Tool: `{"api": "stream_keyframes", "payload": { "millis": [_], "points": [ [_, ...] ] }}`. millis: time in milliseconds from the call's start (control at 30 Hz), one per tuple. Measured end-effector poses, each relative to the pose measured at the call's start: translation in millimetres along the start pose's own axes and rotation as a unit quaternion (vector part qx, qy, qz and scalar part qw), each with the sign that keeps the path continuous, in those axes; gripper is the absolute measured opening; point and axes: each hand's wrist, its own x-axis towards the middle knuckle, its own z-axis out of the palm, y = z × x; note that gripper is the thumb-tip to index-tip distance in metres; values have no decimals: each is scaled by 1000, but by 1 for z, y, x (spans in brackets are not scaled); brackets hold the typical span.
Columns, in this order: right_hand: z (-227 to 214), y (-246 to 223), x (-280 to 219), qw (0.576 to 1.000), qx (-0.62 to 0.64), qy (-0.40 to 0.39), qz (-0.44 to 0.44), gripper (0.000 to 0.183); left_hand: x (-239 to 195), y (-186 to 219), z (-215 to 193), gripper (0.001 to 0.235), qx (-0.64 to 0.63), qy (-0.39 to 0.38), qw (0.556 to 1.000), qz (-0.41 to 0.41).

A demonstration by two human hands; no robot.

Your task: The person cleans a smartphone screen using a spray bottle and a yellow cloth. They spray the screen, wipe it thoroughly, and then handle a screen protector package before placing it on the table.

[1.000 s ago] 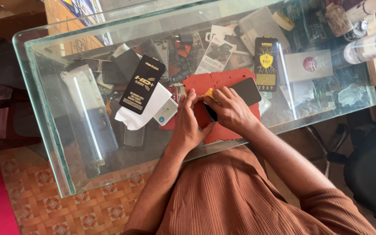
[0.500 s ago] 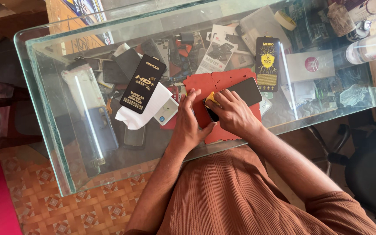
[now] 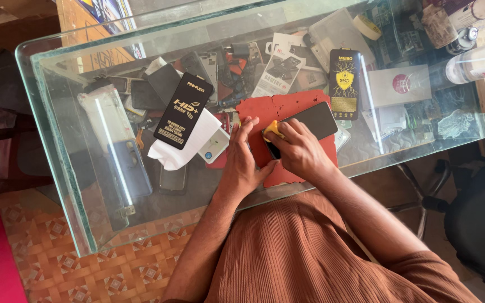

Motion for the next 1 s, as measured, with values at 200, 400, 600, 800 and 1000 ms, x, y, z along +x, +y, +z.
{"api": "stream_keyframes", "payload": {
  "millis": [200,400,600,800,1000],
  "points": [
    [-2,17,-2,994,-26,74,81,29,1,0,2,108,-28,-5,1000,-10],
    [-5,12,0,983,-93,106,113,26,1,2,0,109,-7,8,1000,16],
    [17,-10,-19,1000,27,-6,4,52,0,0,0,104,4,13,1000,16],
    [-44,43,-54,994,-51,51,78,37,1,-1,1,104,-16,-6,1000,10],
    [4,13,-44,995,-61,14,79,17,2,5,-8,100,-9,-45,999,5]
  ]
}}
